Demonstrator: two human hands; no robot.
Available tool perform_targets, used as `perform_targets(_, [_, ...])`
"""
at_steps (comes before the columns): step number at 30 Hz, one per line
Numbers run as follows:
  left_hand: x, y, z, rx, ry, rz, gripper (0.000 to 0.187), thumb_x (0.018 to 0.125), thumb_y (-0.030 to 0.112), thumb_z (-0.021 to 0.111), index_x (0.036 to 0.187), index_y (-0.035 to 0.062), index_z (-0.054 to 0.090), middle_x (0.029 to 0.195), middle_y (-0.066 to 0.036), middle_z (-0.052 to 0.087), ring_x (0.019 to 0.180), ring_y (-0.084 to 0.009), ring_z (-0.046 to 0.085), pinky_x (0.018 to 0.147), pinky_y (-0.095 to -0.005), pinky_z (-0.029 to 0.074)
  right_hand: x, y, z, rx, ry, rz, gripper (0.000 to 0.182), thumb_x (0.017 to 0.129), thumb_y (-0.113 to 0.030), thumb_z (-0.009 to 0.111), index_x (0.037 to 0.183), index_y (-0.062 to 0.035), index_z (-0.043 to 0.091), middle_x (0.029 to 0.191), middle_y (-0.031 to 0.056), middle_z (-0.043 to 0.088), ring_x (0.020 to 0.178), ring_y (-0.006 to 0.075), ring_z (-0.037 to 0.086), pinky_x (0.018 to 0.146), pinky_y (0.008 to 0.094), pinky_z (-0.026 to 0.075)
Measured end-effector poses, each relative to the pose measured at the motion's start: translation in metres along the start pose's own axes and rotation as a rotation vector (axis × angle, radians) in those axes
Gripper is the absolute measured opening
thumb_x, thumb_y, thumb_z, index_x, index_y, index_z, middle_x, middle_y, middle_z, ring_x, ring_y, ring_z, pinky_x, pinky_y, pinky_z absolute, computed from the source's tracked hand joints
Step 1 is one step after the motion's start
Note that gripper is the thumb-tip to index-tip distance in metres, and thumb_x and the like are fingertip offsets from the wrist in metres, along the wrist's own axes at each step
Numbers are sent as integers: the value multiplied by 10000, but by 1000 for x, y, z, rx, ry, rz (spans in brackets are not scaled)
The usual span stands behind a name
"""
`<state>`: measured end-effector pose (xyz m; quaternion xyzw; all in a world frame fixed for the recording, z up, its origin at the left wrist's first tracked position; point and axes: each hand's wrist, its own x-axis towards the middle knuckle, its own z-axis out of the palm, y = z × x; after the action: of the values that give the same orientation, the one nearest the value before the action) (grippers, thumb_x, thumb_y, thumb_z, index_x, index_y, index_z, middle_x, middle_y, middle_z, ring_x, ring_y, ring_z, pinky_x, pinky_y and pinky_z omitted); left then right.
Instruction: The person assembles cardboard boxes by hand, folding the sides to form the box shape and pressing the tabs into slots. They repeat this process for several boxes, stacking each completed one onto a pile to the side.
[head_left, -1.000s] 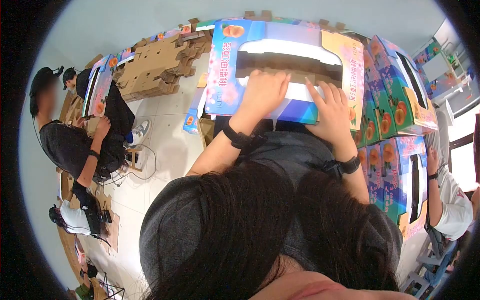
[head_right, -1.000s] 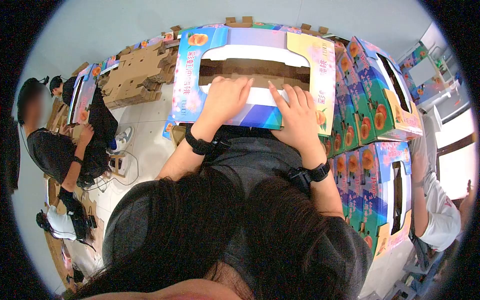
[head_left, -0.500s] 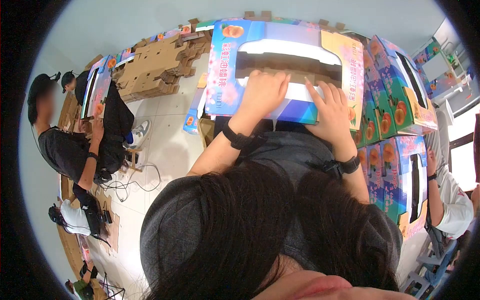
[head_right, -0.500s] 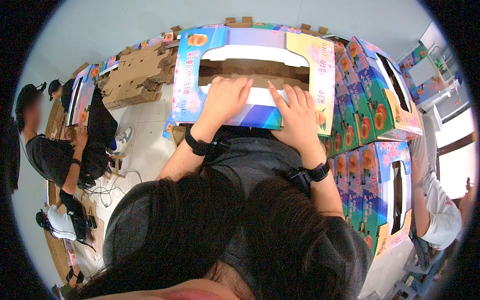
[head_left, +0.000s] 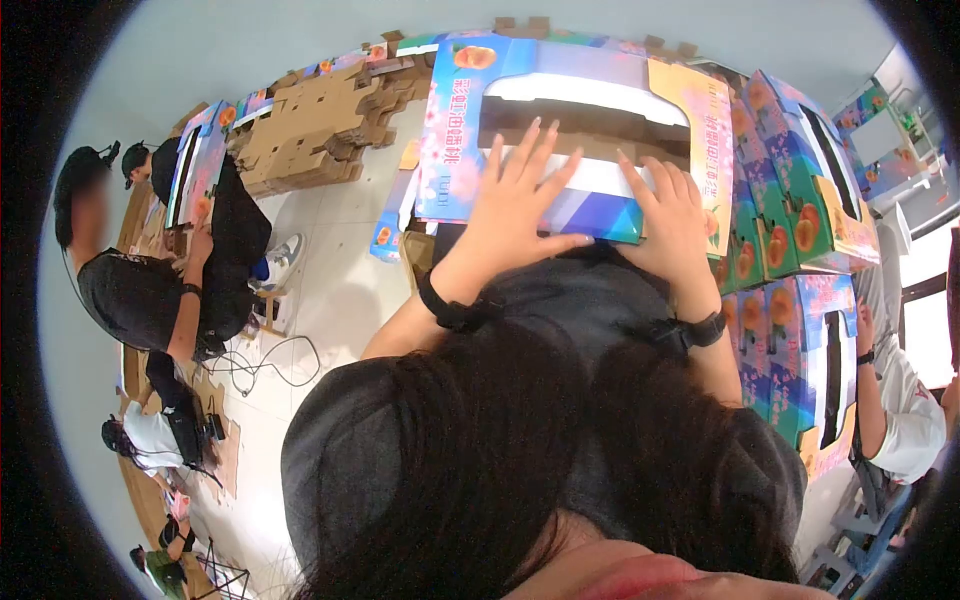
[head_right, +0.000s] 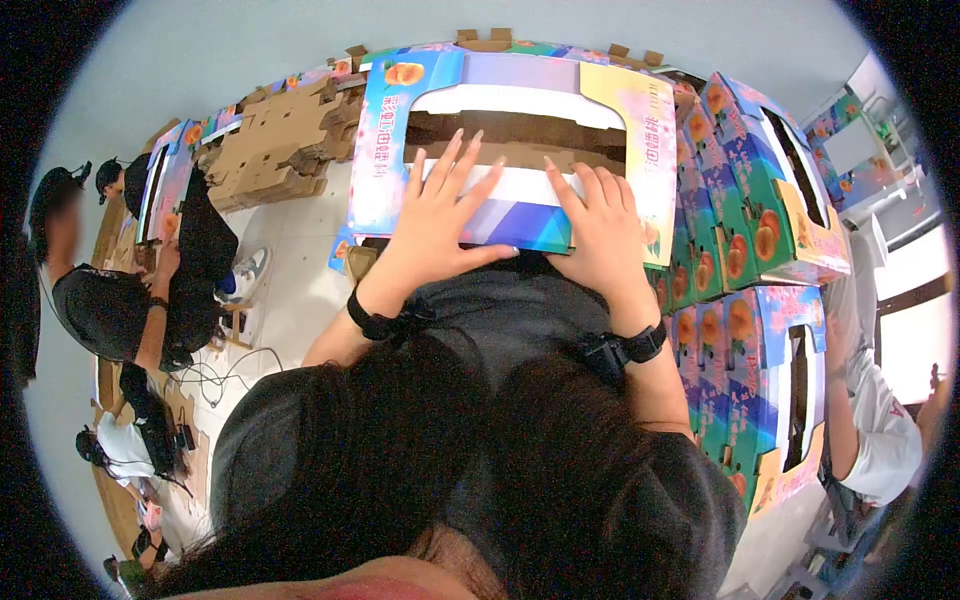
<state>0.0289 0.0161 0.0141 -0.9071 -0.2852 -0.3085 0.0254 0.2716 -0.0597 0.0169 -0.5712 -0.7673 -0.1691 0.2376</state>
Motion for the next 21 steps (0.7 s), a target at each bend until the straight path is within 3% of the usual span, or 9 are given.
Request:
perform_targets(2, [-1, 4, -4, -5, -4, 13, 997, 815, 692, 702, 1574, 123, 397, 1661, -229, 260, 1550, -439, 182, 1219, -656, 103, 1, -2, -1, -5, -3, 1, 1031, 566, -257, 867, 1515, -162, 475, 1356, 171, 533, 1276, 390, 492, 1117, 517, 363])
perform_targets(5, [-2, 1, -16, -124, 23, 18, 1034, 785, 631, 773, 1586, 114, 371, 1677, -198, 243, 1566, -418, 154, 1232, -616, 114, 1, -5, -5, 2, -7, 2, 1030, 570, -264, 870, 1517, -162, 477, 1356, 175, 536, 1275, 394, 495, 1120, 522, 360])
perform_targets(8, [-22, -20, -18, -304, 341, 12, 1021, 801, 578, 780, 1583, 74, 360, 1648, -213, 291, 1542, -430, 204, 1231, -591, 138, 2, -3, -6, 17, 4, -2, 1047, 573, -304, 887, 1522, -159, 471, 1375, 184, 532, 1305, 402, 484, 1130, 529, 350])
perform_targets(11, [-40, -53, -31, -113, 542, -136, 910, 794, 430, 804, 1528, 47, 427, 1582, -198, 412, 1498, -426, 304, 1218, -580, 190, 2, 1, -12, 94, -2, -9, 1020, 608, -394, 907, 1507, -146, 495, 1454, 189, 502, 1409, 393, 426, 1162, 542, 313])
perform_targets(13, [-56, -85, -41, -193, 454, -224, 808, 835, 350, 785, 1505, 37, 459, 1544, -172, 475, 1476, -376, 369, 1214, -521, 246, 3, 0, -17, 153, 46, -25, 934, 633, -402, 901, 1456, -134, 551, 1438, 182, 529, 1406, 381, 446, 1154, 527, 336])
perform_targets(16, [-77, -113, -38, -506, 358, -425, 676, 932, 241, 678, 1525, 31, 433, 1574, -163, 449, 1488, -296, 374, 1218, -450, 268, 3, 4, -24, 274, 162, -28, 754, 691, -379, 880, 1352, -109, 638, 1387, 168, 581, 1347, 371, 509, 1114, 498, 394])
perform_targets(17, [-83, -116, -39, -425, 281, -413, 570, 1012, 235, 595, 1511, 1, 446, 1545, -172, 485, 1469, -270, 400, 1205, -418, 295, 3, 7, -26, 320, 206, -27, 686, 713, -366, 870, 1312, -100, 668, 1366, 163, 600, 1318, 369, 536, 1095, 487, 417])
perform_targets(20, [-93, -126, -41, -613, 78, -515, 595, 1014, 348, 628, 1453, -36, 508, 1475, -192, 558, 1358, -307, 522, 1161, -386, 352, -11, 27, -30, 221, 348, 87, 521, 768, -299, 834, 1214, -65, 705, 1278, 155, 656, 1228, 362, 590, 1033, 461, 462])
perform_targets(21, [-95, -124, -46, -628, 1, -589, 590, 1036, 390, 576, 1432, -45, 528, 1441, -197, 584, 1328, -307, 542, 1146, -381, 365, -16, 36, -34, 207, 402, 125, 451, 810, -260, 799, 1199, -54, 704, 1254, 157, 664, 1199, 358, 597, 1022, 463, 463])
